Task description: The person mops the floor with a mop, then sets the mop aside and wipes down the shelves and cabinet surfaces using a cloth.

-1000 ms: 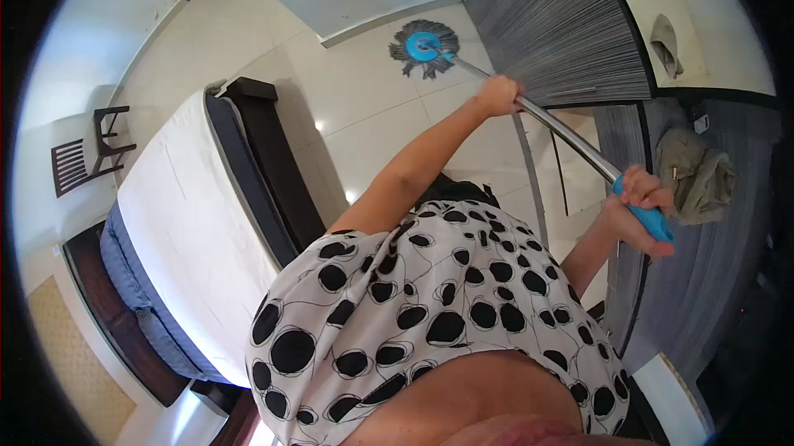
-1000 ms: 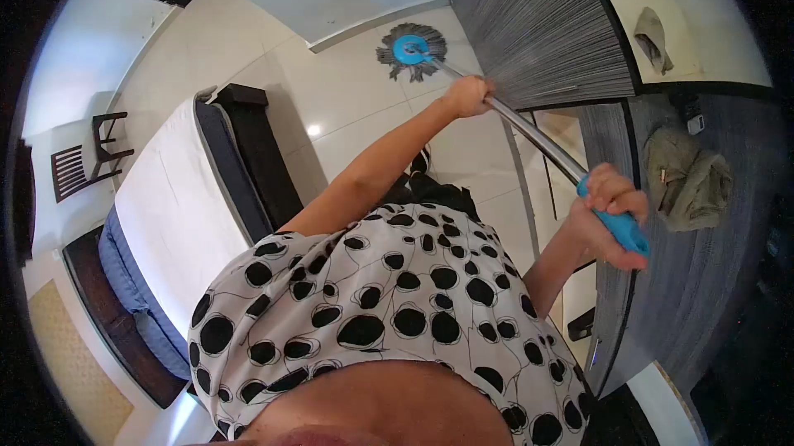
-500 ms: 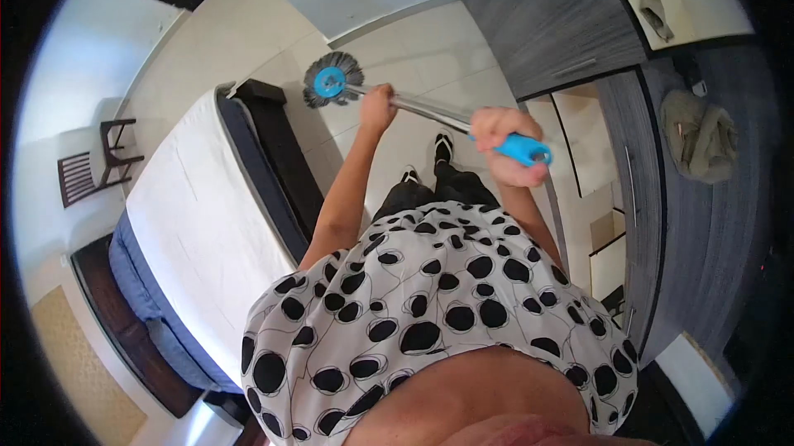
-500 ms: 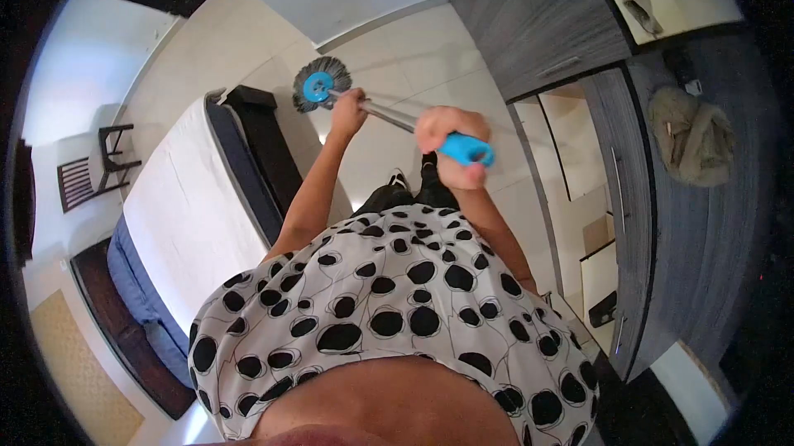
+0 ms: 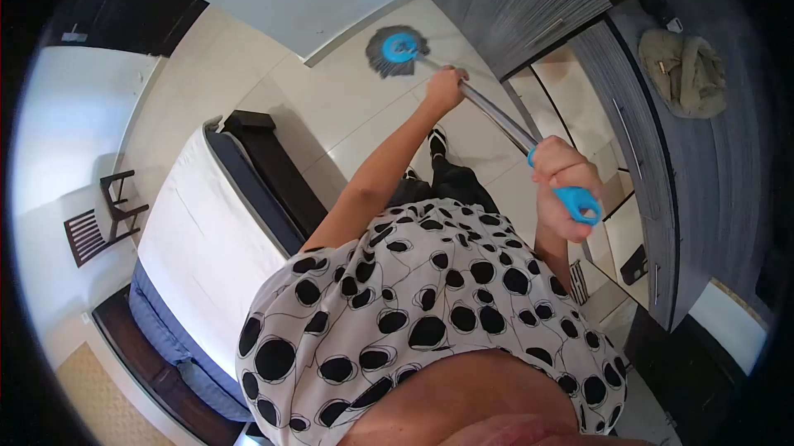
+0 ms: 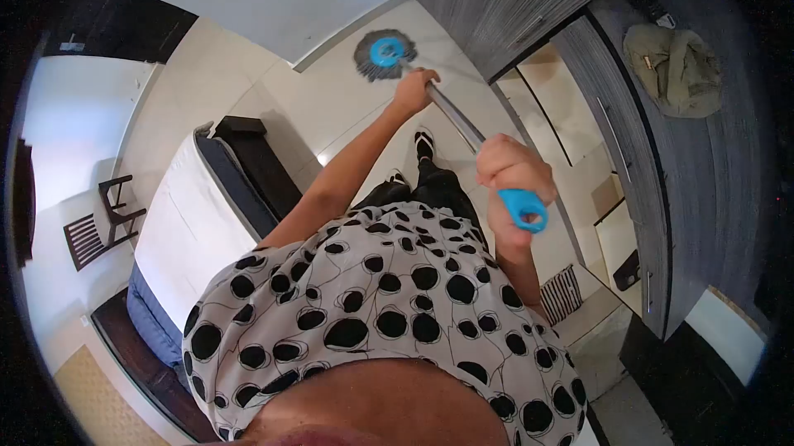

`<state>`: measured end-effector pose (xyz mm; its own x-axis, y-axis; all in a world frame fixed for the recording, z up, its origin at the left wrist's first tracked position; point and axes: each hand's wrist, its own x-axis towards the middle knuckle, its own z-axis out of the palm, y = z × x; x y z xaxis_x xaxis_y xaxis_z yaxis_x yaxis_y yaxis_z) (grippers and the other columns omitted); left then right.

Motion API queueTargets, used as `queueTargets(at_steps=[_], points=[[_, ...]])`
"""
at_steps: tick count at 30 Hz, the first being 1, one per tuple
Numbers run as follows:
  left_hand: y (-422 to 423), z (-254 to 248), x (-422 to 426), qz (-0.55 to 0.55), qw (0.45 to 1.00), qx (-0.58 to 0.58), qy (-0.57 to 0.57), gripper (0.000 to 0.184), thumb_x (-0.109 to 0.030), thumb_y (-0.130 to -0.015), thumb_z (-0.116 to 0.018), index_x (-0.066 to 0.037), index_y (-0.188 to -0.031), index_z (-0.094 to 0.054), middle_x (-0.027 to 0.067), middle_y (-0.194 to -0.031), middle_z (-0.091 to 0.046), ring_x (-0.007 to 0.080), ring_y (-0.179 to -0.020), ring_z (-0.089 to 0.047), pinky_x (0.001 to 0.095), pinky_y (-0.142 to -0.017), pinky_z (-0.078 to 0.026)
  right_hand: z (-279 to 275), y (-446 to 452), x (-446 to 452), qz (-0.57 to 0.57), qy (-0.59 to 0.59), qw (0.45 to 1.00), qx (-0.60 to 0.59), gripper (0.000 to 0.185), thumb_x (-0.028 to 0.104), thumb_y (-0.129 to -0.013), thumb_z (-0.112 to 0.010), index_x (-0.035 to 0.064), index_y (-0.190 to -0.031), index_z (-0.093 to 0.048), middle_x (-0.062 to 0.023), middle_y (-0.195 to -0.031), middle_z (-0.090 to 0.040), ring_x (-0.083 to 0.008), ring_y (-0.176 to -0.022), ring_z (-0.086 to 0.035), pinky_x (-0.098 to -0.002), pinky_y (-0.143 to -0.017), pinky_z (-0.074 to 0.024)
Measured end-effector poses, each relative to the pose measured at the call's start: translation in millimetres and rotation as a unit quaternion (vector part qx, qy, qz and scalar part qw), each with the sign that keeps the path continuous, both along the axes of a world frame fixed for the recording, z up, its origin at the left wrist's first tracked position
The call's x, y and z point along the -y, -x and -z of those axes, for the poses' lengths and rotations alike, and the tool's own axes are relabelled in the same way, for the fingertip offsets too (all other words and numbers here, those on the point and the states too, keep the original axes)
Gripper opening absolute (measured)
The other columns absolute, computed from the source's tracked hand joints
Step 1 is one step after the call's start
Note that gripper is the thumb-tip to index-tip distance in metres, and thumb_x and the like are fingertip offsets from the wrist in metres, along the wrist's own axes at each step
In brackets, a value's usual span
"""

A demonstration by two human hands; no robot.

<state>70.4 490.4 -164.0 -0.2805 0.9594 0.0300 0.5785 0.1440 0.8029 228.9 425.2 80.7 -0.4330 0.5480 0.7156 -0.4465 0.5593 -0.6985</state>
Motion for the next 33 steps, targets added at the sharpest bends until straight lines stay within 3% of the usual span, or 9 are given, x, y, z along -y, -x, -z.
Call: queueTargets(at_steps=[3, 6, 12, 16, 20, 23, 27, 30, 33], points=[[5, 22, -42, 0.084, 0.995, -0.045, -0.035, 0.018, -0.008, -0.065, -0.060, -0.013, -0.082, -0.062, 0.0104, -0.089, -0.059, 0.0306, -0.089, -0.056, 0.0440, -0.076, -0.045, 22, 8, -1, 0.056, -0.076, 0.994, 0.046, 0.066, 0.067, -0.075, -0.046, 0.0025, -0.063, -0.043, -0.0073, -0.055, -0.045, -0.0192, -0.045, -0.042, -0.0318, -0.046, -0.0354], [6, 40, -61, 0.151, 0.974, -0.165, -0.024, 0.011, -0.015, -0.069, -0.060, -0.015, -0.079, -0.060, 0.0055, -0.090, -0.060, 0.0258, -0.093, -0.056, 0.0516, -0.081, -0.040, 40, 7, 4, 0.087, -0.064, 0.993, 0.044, 0.067, 0.066, -0.076, -0.046, 0.0005, -0.060, -0.043, -0.0088, -0.056, -0.047, -0.0208, -0.047, -0.045, -0.0316, -0.048, -0.0375], [-19, 14, -68, 0.153, 0.976, -0.157, 0.014, 0.015, -0.024, -0.071, -0.061, -0.017, -0.085, -0.061, 0.0043, -0.091, -0.061, 0.0248, -0.094, -0.057, 0.0476, -0.081, -0.040, 25, -16, -19, 0.154, 0.041, 0.987, -0.006, 0.071, 0.074, -0.071, -0.036, 0.0035, -0.062, -0.039, -0.0081, -0.055, -0.042, -0.0174, -0.046, -0.036, -0.0311, -0.047, -0.0294], [-34, -14, -46, 0.129, 0.977, -0.170, 0.006, 0.015, -0.024, -0.070, -0.060, -0.013, -0.081, -0.059, 0.0085, -0.084, -0.061, 0.0287, -0.079, -0.060, 0.0390, -0.068, -0.047, -12, -39, -38, 0.140, 0.114, 0.983, -0.040, 0.077, 0.080, -0.065, -0.039, 0.0034, -0.064, -0.040, -0.0062, -0.052, -0.039, -0.0158, -0.044, -0.034, -0.0283, -0.045, -0.0285], [-45, -34, -5, 0.115, 0.983, -0.142, 0.024, 0.016, -0.025, -0.070, -0.057, -0.013, -0.080, -0.061, 0.0106, -0.083, -0.060, 0.0286, -0.077, -0.060, 0.0402, -0.067, -0.048, -32, -66, -55, 0.074, 0.207, 0.972, -0.085, 0.079, 0.085, -0.059, -0.038, 0.0058, -0.062, -0.039, -0.0043, -0.050, -0.037, -0.0135, -0.041, -0.032, -0.0272, -0.043, -0.0262], [-45, -19, 31, 0.091, 0.985, -0.139, 0.046, 0.018, -0.025, -0.070, -0.058, -0.012, -0.081, -0.061, 0.0120, -0.083, -0.060, 0.0309, -0.077, -0.060, 0.0420, -0.068, -0.048, -34, -70, -62, 0.056, 0.257, 0.962, -0.069, 0.078, 0.086, -0.057, -0.038, 0.0076, -0.061, -0.039, -0.0023, -0.047, -0.037, -0.0123, -0.039, -0.032, -0.0269, -0.042, -0.0252], [-18, -23, 98, 0.072, 0.979, -0.120, 0.146, 0.022, -0.025, -0.070, -0.059, -0.008, -0.083, -0.058, 0.0140, -0.086, -0.057, 0.0347, -0.077, -0.059, 0.0448, -0.068, -0.047, -1, -54, -53, 0.006, 0.332, 0.942, -0.047, 0.078, 0.086, -0.057, -0.038, 0.0079, -0.061, -0.040, -0.0016, -0.044, -0.037, -0.0119, -0.037, -0.031, -0.0269, -0.040, -0.0249], [7, 12, 146, 0.023, 0.969, -0.134, 0.208, 0.023, -0.024, -0.069, -0.061, -0.008, -0.085, -0.058, 0.0137, -0.086, -0.057, 0.0346, -0.076, -0.059, 0.0450, -0.067, -0.048, 38, -23, -35, -0.053, 0.378, 0.924, -0.023, 0.076, 0.085, -0.058, -0.038, 0.0091, -0.058, -0.036, 0.0000, -0.043, -0.032, -0.0107, -0.038, -0.028, -0.0255, -0.043, -0.0212], [29, 31, 187, -0.028, 0.951, -0.165, 0.261, 0.022, -0.023, -0.069, -0.062, -0.008, -0.084, -0.058, 0.0135, -0.084, -0.057, 0.0338, -0.075, -0.059, 0.0432, -0.064, -0.048, 71, 5, -6, -0.166, 0.369, 0.914, -0.021, 0.074, 0.081, -0.062, -0.038, 0.0070, -0.060, -0.039, -0.0026, -0.046, -0.039, -0.0122, -0.038, -0.032, -0.0266, -0.042, -0.0265]])
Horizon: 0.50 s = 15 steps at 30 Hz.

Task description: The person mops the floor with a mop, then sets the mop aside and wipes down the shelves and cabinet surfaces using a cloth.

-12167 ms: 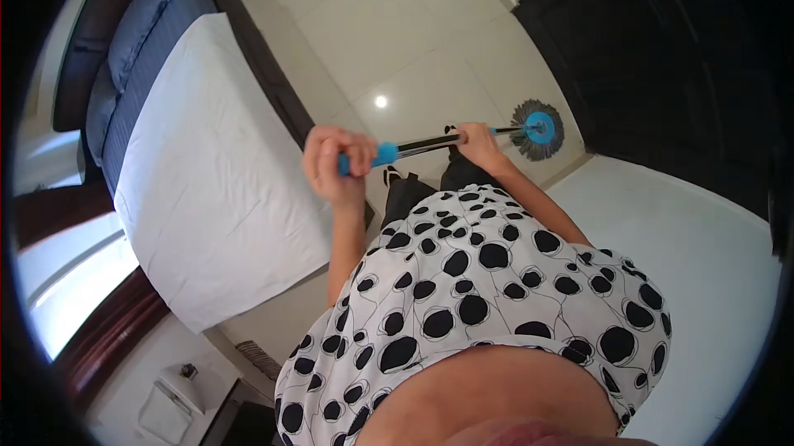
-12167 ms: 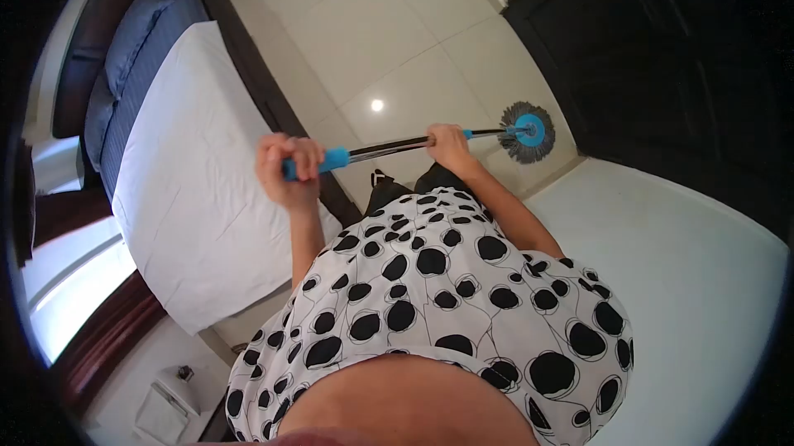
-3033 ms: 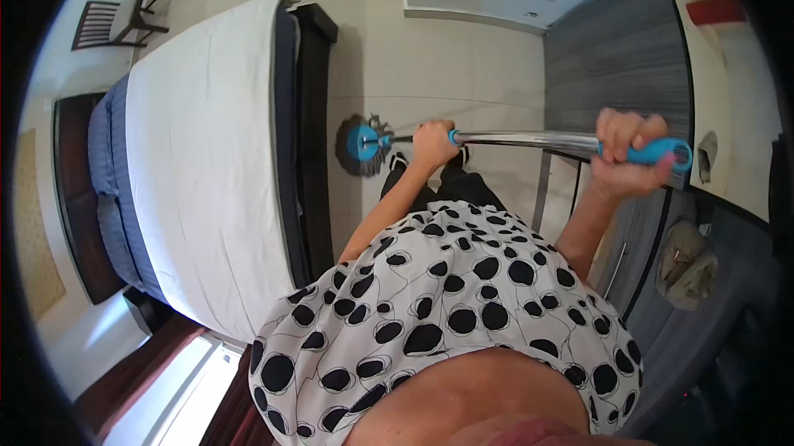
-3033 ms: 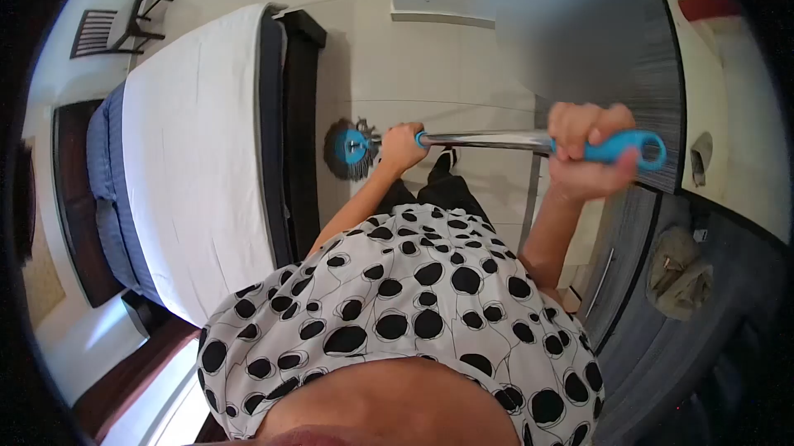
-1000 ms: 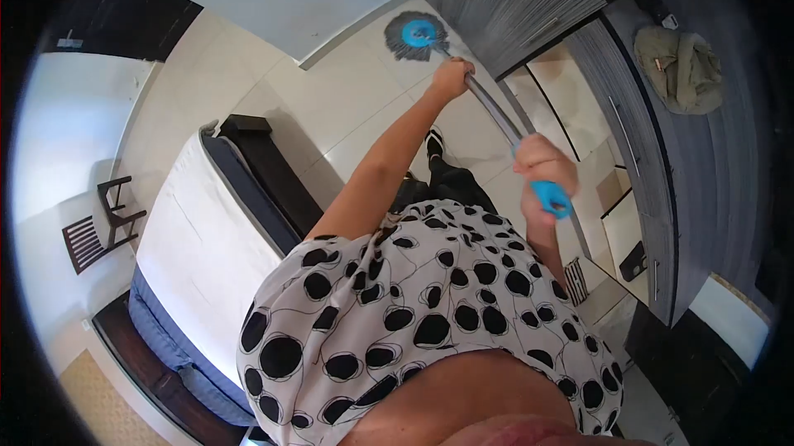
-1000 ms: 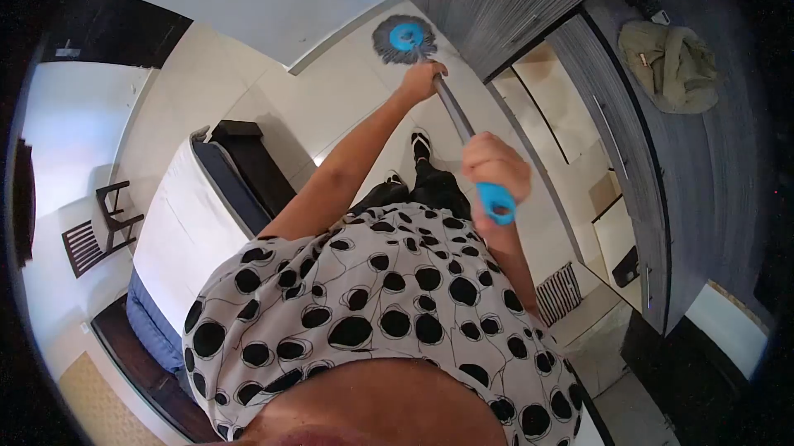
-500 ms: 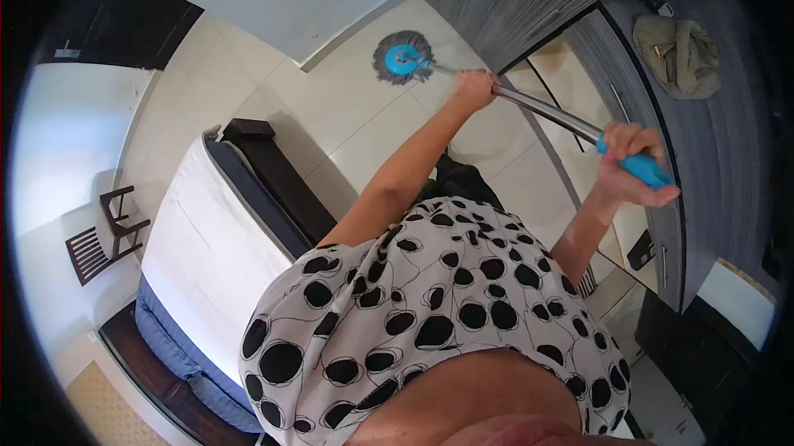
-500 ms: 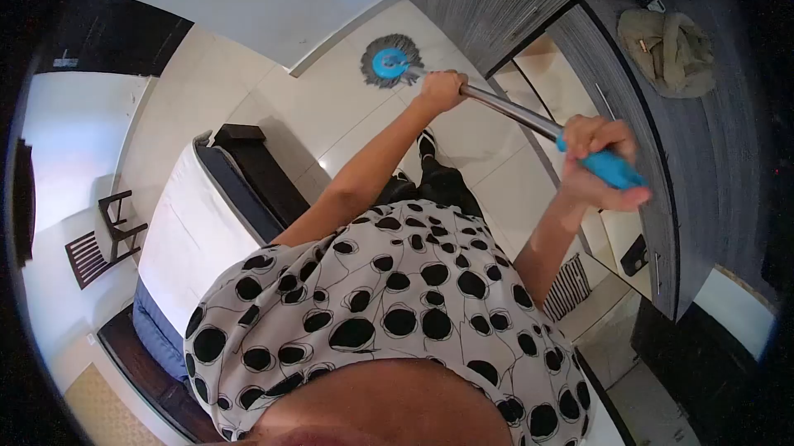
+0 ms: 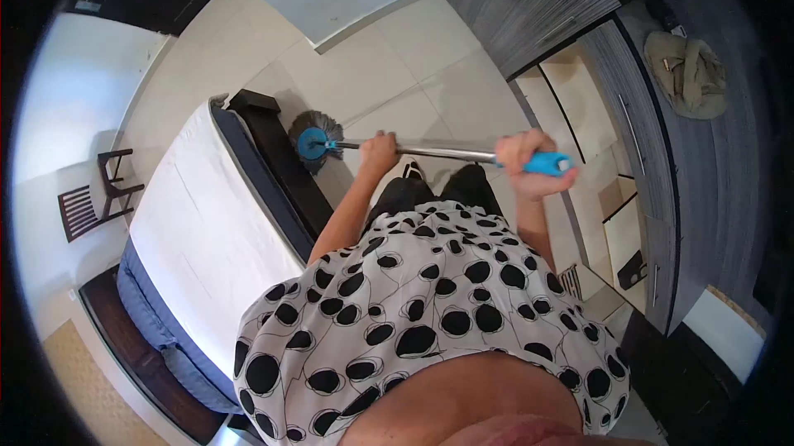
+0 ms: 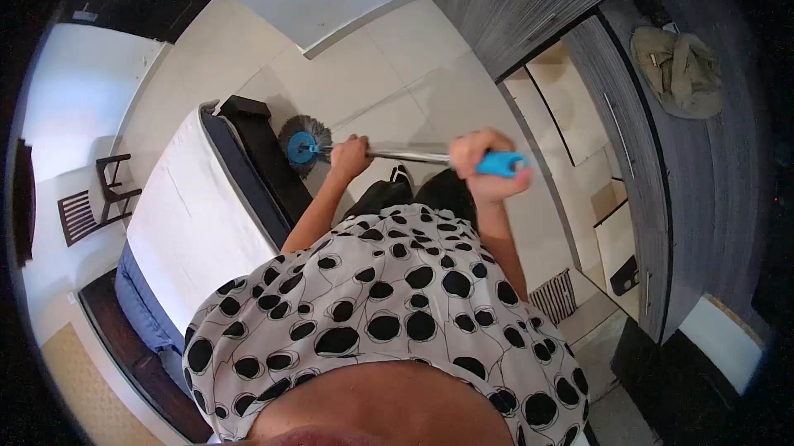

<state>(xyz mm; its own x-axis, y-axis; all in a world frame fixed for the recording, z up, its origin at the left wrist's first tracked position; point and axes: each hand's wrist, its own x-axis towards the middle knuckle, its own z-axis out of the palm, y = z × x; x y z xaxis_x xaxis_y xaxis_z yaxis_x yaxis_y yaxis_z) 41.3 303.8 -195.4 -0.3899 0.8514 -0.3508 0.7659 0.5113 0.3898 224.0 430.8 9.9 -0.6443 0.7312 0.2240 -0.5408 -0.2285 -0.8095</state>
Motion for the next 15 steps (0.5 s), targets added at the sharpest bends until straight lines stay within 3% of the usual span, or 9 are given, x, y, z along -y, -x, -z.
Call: queueTargets(at_steps=[3, 6, 10, 14, 15], points=[[6, 7, 21, -0.092, 0.994, 0.005, -0.063, 0.018, -0.021, -0.069, -0.061, -0.008, -0.081, -0.058, 0.0140, -0.083, -0.057, 0.0334, -0.075, -0.059, 0.0422, -0.063, -0.048, 4, 21, 16, -0.036, -0.042, 0.998, -0.022, 0.073, 0.077, -0.067, -0.039, 0.0044, -0.061, -0.040, -0.0043, -0.049, -0.042, -0.0136, -0.040, -0.036, -0.0274, -0.043, -0.0301], [7, 18, 20, -0.142, 0.988, 0.005, -0.054, 0.016, -0.015, -0.067, -0.057, -0.006, -0.081, -0.058, 0.0162, -0.085, -0.056, 0.0369, -0.074, -0.059, 0.0449, -0.063, -0.049, 4, 24, 19, -0.059, -0.063, 0.996, -0.022, 0.070, 0.074, -0.068, -0.041, 0.0039, -0.061, -0.040, -0.0045, -0.050, -0.042, -0.0147, -0.041, -0.038, -0.0275, -0.043, -0.0307], [-17, -4, -8, -0.108, 0.990, 0.022, -0.088, 0.016, -0.013, -0.066, -0.057, -0.005, -0.080, -0.059, 0.0173, -0.086, -0.056, 0.0364, -0.074, -0.059, 0.0447, -0.065, -0.048, -16, -9, 12, -0.021, -0.061, 0.997, -0.031, 0.067, 0.070, -0.070, -0.044, 0.0035, -0.061, -0.040, -0.0050, -0.051, -0.042, -0.0154, -0.041, -0.038, -0.0277, -0.044, -0.0305], [-91, -31, -69, -0.017, 0.994, 0.059, -0.088, 0.017, -0.013, -0.063, -0.059, -0.006, -0.078, -0.059, 0.0161, -0.087, -0.056, 0.0349, -0.078, -0.058, 0.0436, -0.066, -0.048, -58, -91, -8, 0.013, -0.160, 0.987, -0.014, 0.069, 0.074, -0.070, -0.042, 0.0052, -0.064, -0.041, -0.0051, -0.051, -0.042, -0.0149, -0.041, -0.035, -0.0292, -0.044, -0.0290], [-33, -31, -66, 0.005, 0.992, 0.076, -0.097, 0.017, -0.013, -0.062, -0.060, -0.006, -0.078, -0.059, 0.0156, -0.087, -0.056, 0.0345, -0.078, -0.058, 0.0433, -0.066, -0.048, -65, -25, 5, 0.026, -0.192, 0.981, 0.009, 0.068, 0.074, -0.071, -0.040, 0.0065, -0.065, -0.040, -0.0049, -0.051, -0.042, -0.0147, -0.041, -0.035, -0.0300, -0.046, -0.0291]])
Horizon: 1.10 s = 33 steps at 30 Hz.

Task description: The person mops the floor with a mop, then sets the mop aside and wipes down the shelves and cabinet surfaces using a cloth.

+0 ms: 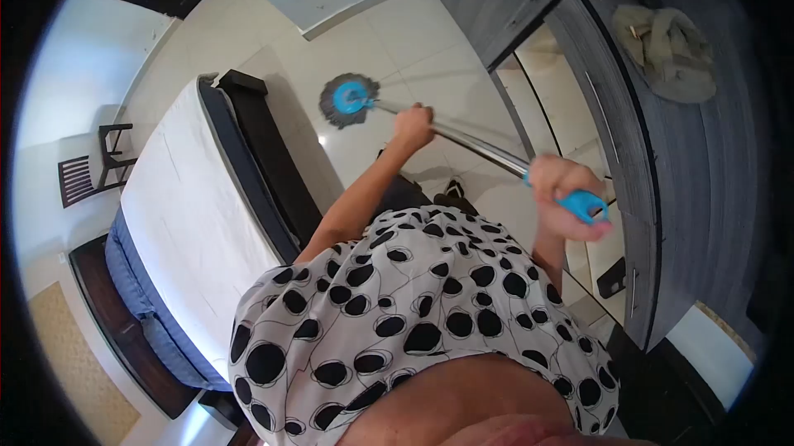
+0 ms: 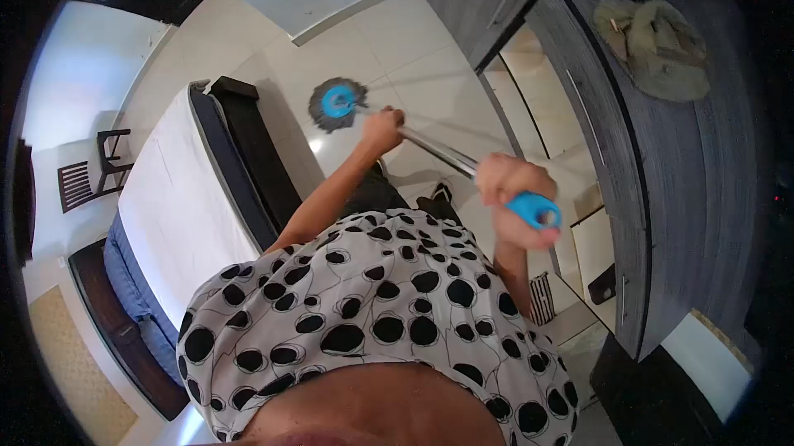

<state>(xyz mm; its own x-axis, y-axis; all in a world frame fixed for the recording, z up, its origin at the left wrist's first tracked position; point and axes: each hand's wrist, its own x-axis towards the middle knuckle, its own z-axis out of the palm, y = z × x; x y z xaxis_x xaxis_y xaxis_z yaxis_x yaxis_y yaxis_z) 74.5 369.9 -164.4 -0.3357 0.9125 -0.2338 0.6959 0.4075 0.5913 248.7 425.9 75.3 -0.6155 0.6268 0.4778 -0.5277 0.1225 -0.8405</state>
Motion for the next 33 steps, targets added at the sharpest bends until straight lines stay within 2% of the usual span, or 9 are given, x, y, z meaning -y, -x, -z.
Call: queueTargets(at_steps=[6, 7, 9, 12, 15, 19, 27, 28, 33], points=[[-90, -23, -92, 0.103, 0.989, 0.013, -0.102, 0.017, -0.014, -0.062, -0.061, -0.008, -0.078, -0.057, 0.0110, -0.084, -0.057, 0.0321, -0.077, -0.058, 0.0429, -0.064, -0.047, -36, -73, -7, 0.081, -0.144, 0.986, -0.002, 0.070, 0.074, -0.069, -0.045, 0.0045, -0.063, -0.042, -0.0046, -0.052, -0.044, -0.0164, -0.041, -0.040, -0.0289, -0.042, -0.0304], [-45, -6, -89, 0.117, 0.986, 0.029, -0.115, 0.017, -0.015, -0.062, -0.060, -0.008, -0.078, -0.057, 0.0109, -0.083, -0.057, 0.0321, -0.077, -0.058, 0.0430, -0.064, -0.048, -27, -19, 9, 0.085, -0.164, 0.983, 0.009, 0.070, 0.075, -0.069, -0.045, 0.0043, -0.063, -0.042, -0.0049, -0.052, -0.044, -0.0167, -0.041, -0.040, -0.0292, -0.042, -0.0304], [-54, 3, -107, 0.152, 0.976, 0.050, -0.146, 0.017, -0.015, -0.063, -0.059, -0.008, -0.078, -0.057, 0.0107, -0.081, -0.058, 0.0321, -0.077, -0.058, 0.0431, -0.065, -0.048, -24, -18, 13, 0.100, -0.208, 0.973, 0.021, 0.072, 0.075, -0.068, -0.045, 0.0039, -0.064, -0.042, -0.0055, -0.052, -0.044, -0.0171, -0.041, -0.040, -0.0296, -0.042, -0.0304], [-55, 5, -111, 0.148, 0.972, 0.036, -0.178, 0.015, -0.017, -0.065, -0.061, -0.009, -0.078, -0.059, 0.0113, -0.083, -0.060, 0.0297, -0.080, -0.060, 0.0403, -0.068, -0.049, -18, -17, 16, 0.134, -0.173, 0.975, 0.032, 0.074, 0.077, -0.065, -0.046, 0.0035, -0.065, -0.042, -0.0059, -0.052, -0.042, -0.0166, -0.041, -0.037, -0.0298, -0.043, -0.0289], [-61, 3, -110, 0.127, 0.977, 0.045, -0.163, 0.016, -0.019, -0.066, -0.061, -0.009, -0.078, -0.060, 0.0113, -0.085, -0.061, 0.0289, -0.082, -0.060, 0.0396, -0.068, -0.049, -19, -24, 5, 0.131, -0.118, 0.984, 0.036, 0.075, 0.078, -0.064, -0.046, 0.0032, -0.065, -0.042, -0.0061, -0.051, -0.040, -0.0152, -0.042, -0.034, -0.0298, -0.045, -0.0273], [-71, -13, -98, 0.100, 0.989, 0.031, -0.108, 0.015, -0.021, -0.068, -0.061, -0.010, -0.079, -0.060, 0.0107, -0.084, -0.062, 0.0285, -0.081, -0.061, 0.0389, -0.068, -0.049, -34, -39, -10, 0.152, -0.070, 0.984, 0.054, 0.077, 0.083, -0.062, -0.040, 0.0065, -0.062, -0.037, -0.0044, -0.050, -0.037, -0.0135, -0.042, -0.031, -0.0290, -0.047, -0.0258], [-107, -27, -2, -0.036, 0.998, 0.022, -0.039, 0.016, -0.023, -0.070, -0.059, -0.009, -0.078, -0.060, 0.0101, -0.084, -0.059, 0.0293, -0.078, -0.060, 0.0398, -0.066, -0.049, -42, -79, -22, 0.023, 0.076, 0.997, 0.011, 0.077, 0.085, -0.059, -0.039, 0.0081, -0.061, -0.037, -0.0032, -0.049, -0.037, -0.0111, -0.041, -0.029, -0.0268, -0.044, -0.0226], [-65, -16, 0, -0.058, 0.998, 0.032, -0.017, 0.016, -0.023, -0.070, -0.059, -0.009, -0.078, -0.059, 0.0103, -0.084, -0.059, 0.0296, -0.077, -0.060, 0.0398, -0.066, -0.049, -29, -29, -43, 0.014, 0.114, 0.993, 0.024, 0.077, 0.085, -0.059, -0.038, 0.0079, -0.060, -0.037, -0.0030, -0.049, -0.037, -0.0110, -0.041, -0.029, -0.0267, -0.043, -0.0225], [-50, 14, 82, -0.178, 0.983, 0.012, 0.039, 0.013, -0.017, -0.067, -0.060, -0.007, -0.075, -0.058, 0.0114, -0.081, -0.058, 0.0320, -0.075, -0.059, 0.0414, -0.063, -0.047, 24, 3, -9, -0.109, 0.114, 0.987, 0.005, 0.076, 0.082, -0.062, -0.039, 0.0063, -0.060, -0.038, -0.0040, -0.050, -0.039, -0.0126, -0.040, -0.030, -0.0274, -0.042, -0.0234]])
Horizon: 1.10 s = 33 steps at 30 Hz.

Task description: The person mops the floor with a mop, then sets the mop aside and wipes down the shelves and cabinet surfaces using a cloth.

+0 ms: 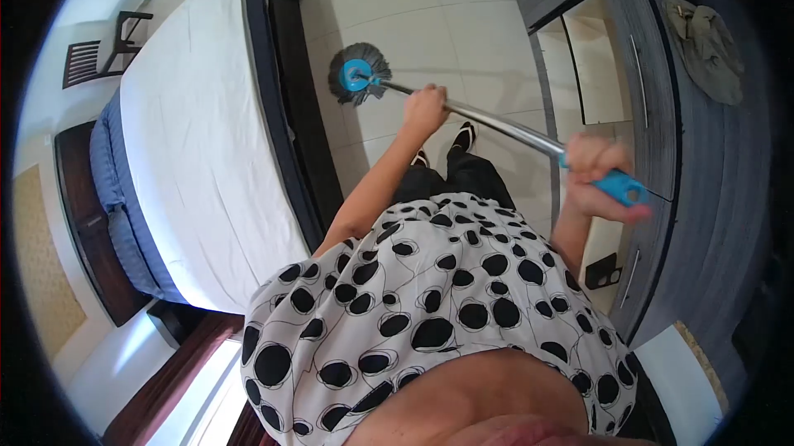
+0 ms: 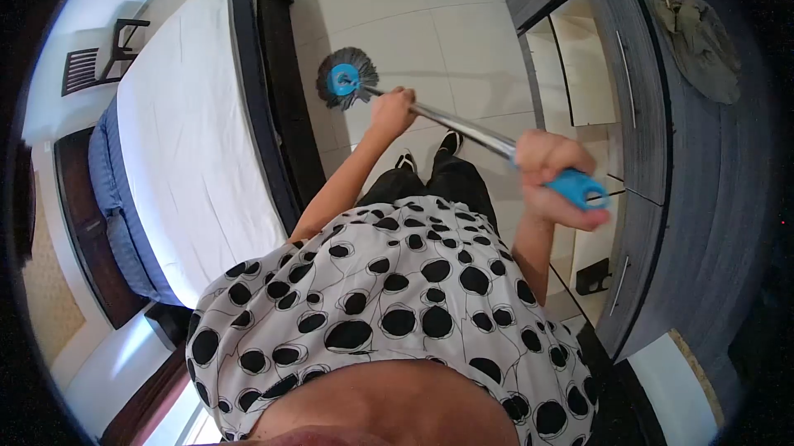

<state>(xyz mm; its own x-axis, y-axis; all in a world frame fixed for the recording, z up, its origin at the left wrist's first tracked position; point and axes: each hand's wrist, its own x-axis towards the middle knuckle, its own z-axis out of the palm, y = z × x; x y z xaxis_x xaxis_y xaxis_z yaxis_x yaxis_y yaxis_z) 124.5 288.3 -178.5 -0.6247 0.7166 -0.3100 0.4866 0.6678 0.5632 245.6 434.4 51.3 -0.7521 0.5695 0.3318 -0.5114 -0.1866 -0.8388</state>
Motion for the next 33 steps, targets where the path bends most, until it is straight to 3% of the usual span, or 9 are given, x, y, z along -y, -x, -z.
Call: queueTargets(at_steps=[6, 13, 20, 23, 25, 28, 29, 32, 33], points=[[2, 33, 1, -0.024, 0.999, -0.030, -0.009, 0.015, -0.012, -0.062, -0.063, -0.005, -0.073, -0.056, 0.0140, -0.078, -0.057, 0.0336, -0.072, -0.058, 0.0427, -0.062, -0.047, 14, -4, 5, 0.003, 0.018, 0.999, 0.030, 0.076, 0.082, -0.063, -0.039, 0.0058, -0.059, -0.038, -0.0039, -0.051, -0.040, -0.0136, -0.040, -0.030, -0.0284, -0.044, -0.0247], [-40, -25, -56, 0.084, 0.995, 0.024, -0.057, 0.018, -0.019, -0.065, -0.060, -0.006, -0.076, -0.057, 0.0131, -0.082, -0.059, 0.0330, -0.077, -0.059, 0.0437, -0.063, -0.047, -56, -48, 8, 0.028, -0.110, 0.993, 0.013, 0.076, 0.084, -0.062, -0.037, 0.0085, -0.060, -0.041, -0.0023, -0.049, -0.038, -0.0129, -0.040, -0.028, -0.0290, -0.045, -0.0211], [2, 8, -54, 0.162, 0.986, -0.006, -0.042, 0.018, -0.018, -0.065, -0.060, -0.009, -0.080, -0.057, 0.0100, -0.083, -0.060, 0.0307, -0.079, -0.060, 0.0424, -0.064, -0.049, -1, -44, 38, 0.085, -0.210, 0.973, 0.049, 0.080, 0.084, -0.064, -0.032, 0.0043, -0.062, -0.041, -0.0055, -0.048, -0.039, -0.0172, -0.039, -0.028, -0.0303, -0.042, -0.0218], [47, 47, -59, 0.162, 0.986, -0.033, 0.011, 0.019, -0.018, -0.066, -0.061, -0.011, -0.083, -0.058, 0.0092, -0.087, -0.060, 0.0303, -0.082, -0.060, 0.0420, -0.066, -0.049, 61, -17, 38, 0.091, -0.083, 0.992, -0.039, 0.083, 0.084, -0.065, -0.028, 0.0026, -0.065, -0.042, -0.0087, -0.058, -0.044, -0.0198, -0.047, -0.038, -0.0328, -0.047, -0.0328], [75, 78, -61, 0.133, 0.990, -0.036, 0.027, 0.019, -0.017, -0.067, -0.060, -0.012, -0.085, -0.058, 0.0086, -0.090, -0.060, 0.0303, -0.083, -0.060, 0.0430, -0.066, -0.049, 77, 3, 40, 0.125, -0.076, 0.989, 0.012, 0.062, 0.060, -0.078, -0.038, 0.0007, -0.063, -0.045, -0.0127, -0.065, -0.052, -0.0268, -0.057, -0.051, -0.0347, -0.052, -0.0417], [104, 94, -55, 0.147, 0.987, -0.035, 0.050, 0.021, -0.019, -0.068, -0.059, -0.012, -0.088, -0.058, 0.0080, -0.094, -0.060, 0.0298, -0.090, -0.058, 0.0441, -0.068, -0.048, 77, 7, 40, 0.128, -0.255, 0.945, 0.158, 0.061, 0.058, -0.078, -0.035, 0.0006, -0.069, -0.050, -0.0151, -0.077, -0.057, -0.0317, -0.078, -0.055, -0.0397, -0.069, -0.0441], [106, 97, -49, 0.155, 0.985, -0.022, 0.068, 0.022, -0.019, -0.068, -0.059, -0.012, -0.089, -0.057, 0.0078, -0.096, -0.059, 0.0297, -0.094, -0.056, 0.0445, -0.069, -0.047, 78, 6, 44, 0.124, -0.217, 0.952, 0.179, 0.059, 0.057, -0.079, -0.035, 0.0009, -0.072, -0.051, -0.0160, -0.086, -0.055, -0.0311, -0.085, -0.053, -0.0400, -0.074, -0.0417], [79, 97, -43, 0.118, 0.985, -0.082, -0.093, 0.034, -0.017, -0.064, -0.064, -0.010, -0.096, -0.056, 0.0139, -0.109, -0.054, 0.0359, -0.107, -0.047, 0.0459, -0.083, -0.042, 73, -8, 58, 0.113, -0.110, 0.958, 0.241, 0.053, 0.052, -0.081, -0.034, 0.0020, -0.079, -0.053, -0.0187, -0.112, -0.050, -0.0292, -0.107, -0.046, -0.0406, -0.090, -0.0346], [69, 71, -44, 0.115, 0.985, -0.038, -0.125, 0.046, -0.014, -0.059, -0.066, -0.009, -0.103, -0.054, 0.0150, -0.118, -0.048, 0.0386, -0.115, -0.038, 0.0465, -0.094, -0.034, 75, -18, 53, 0.062, -0.044, 0.965, 0.253, 0.049, 0.046, -0.083, -0.035, 0.0016, -0.091, -0.054, -0.0180, -0.124, -0.040, -0.0283, -0.114, -0.040, -0.0407, -0.095, -0.0295]])
